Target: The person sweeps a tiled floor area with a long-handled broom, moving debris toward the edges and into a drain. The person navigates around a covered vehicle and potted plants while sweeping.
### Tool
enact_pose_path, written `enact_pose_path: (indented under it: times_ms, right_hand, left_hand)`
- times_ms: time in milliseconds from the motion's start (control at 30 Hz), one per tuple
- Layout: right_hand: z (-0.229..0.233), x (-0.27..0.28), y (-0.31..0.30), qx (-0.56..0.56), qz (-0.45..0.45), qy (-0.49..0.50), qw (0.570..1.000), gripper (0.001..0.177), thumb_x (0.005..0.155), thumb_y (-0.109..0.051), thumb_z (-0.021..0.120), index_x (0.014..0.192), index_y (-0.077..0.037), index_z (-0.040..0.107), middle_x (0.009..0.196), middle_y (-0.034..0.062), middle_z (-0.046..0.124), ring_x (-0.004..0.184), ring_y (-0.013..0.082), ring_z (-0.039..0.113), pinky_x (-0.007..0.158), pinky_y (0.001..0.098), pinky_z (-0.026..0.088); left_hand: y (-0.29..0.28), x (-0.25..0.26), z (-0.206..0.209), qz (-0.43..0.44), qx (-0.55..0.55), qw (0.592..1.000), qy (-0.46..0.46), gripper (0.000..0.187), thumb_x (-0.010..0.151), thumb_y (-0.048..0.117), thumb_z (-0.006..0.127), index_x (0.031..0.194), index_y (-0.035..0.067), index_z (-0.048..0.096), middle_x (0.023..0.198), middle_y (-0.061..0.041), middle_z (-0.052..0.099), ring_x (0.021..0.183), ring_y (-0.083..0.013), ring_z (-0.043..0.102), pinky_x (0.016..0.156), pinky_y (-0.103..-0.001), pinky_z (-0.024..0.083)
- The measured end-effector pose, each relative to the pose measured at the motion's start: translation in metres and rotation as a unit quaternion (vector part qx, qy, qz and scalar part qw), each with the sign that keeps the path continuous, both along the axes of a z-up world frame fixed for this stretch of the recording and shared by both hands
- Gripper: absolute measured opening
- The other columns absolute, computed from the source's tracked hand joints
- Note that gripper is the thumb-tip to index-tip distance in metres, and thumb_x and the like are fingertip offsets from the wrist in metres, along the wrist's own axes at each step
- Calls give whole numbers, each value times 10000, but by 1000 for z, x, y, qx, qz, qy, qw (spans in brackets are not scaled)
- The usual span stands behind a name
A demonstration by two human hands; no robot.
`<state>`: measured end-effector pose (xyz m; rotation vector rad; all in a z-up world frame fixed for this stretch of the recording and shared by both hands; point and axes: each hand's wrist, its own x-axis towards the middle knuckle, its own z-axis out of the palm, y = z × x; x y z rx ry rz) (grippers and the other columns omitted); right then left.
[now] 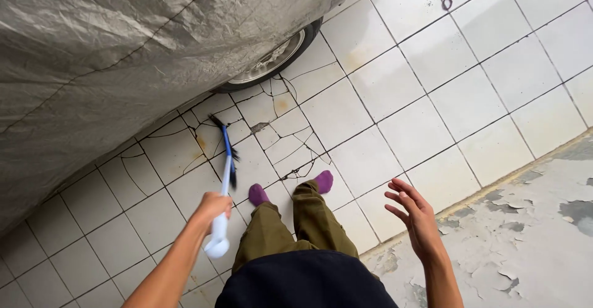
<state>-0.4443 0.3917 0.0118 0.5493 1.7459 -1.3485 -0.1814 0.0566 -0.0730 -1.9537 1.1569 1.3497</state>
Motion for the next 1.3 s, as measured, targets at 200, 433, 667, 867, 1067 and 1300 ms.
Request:
enact_pose_path:
  times_ms: [200,433,667,867,1067,1300]
  right_hand:
    - [-8,0,36,9,-53,-6,999,442,1025,-130,454,1426,5,579,1434,161,606,1275,299,603,1048,461,533]
    - [-17,26,57,28,-108,-41,993,427,1022,-119,480,1415,1,597,1422,160,608,1249,294,603,1036,457,528]
    - [-13,20,52,41,-154,-52,986,425,1011,-119,505,1404,-9,620,1384,141,626,1225,277,612,1023,444,540]
    - [-8,11,34,30,-238,-32,970,418,1020,-113,490,1405,-9,614,1381,136,625,1222,276,614,1036,441,539]
    - [1,20,5,47,-368,-2,928,430,1027,-118,479,1425,8,583,1409,160,617,1239,294,606,1017,462,531]
    - [20,41,-50,64,-519,-4,852,447,1040,-119,439,1453,26,530,1430,180,581,1274,299,573,1060,478,504]
  left_hand:
    - [41,-173,-36,-54,1,997,47,386,912,26,533,1294,22,484,954,-140,683,791,-240,667,696,-395,560]
    - [47,-309,-35,-84,38,967,239,154,860,-81,463,787,-17,583,577,-70,505,443,-108,452,393,-213,411]
    - [79,-288,63,-325,103,907,247,776,923,7,469,1657,133,250,744,-67,555,481,-114,457,371,-247,422]
    - [100,-248,90,-571,191,789,120,684,961,109,545,1598,242,331,993,-121,659,491,-150,555,359,-253,481]
    - [152,-254,-40,-782,268,554,93,366,895,142,523,1224,15,622,1008,-175,718,687,-277,680,600,-408,582]
    - [101,-348,-113,-795,249,550,57,302,943,123,608,1179,-61,645,965,-166,730,615,-239,719,518,-326,636]
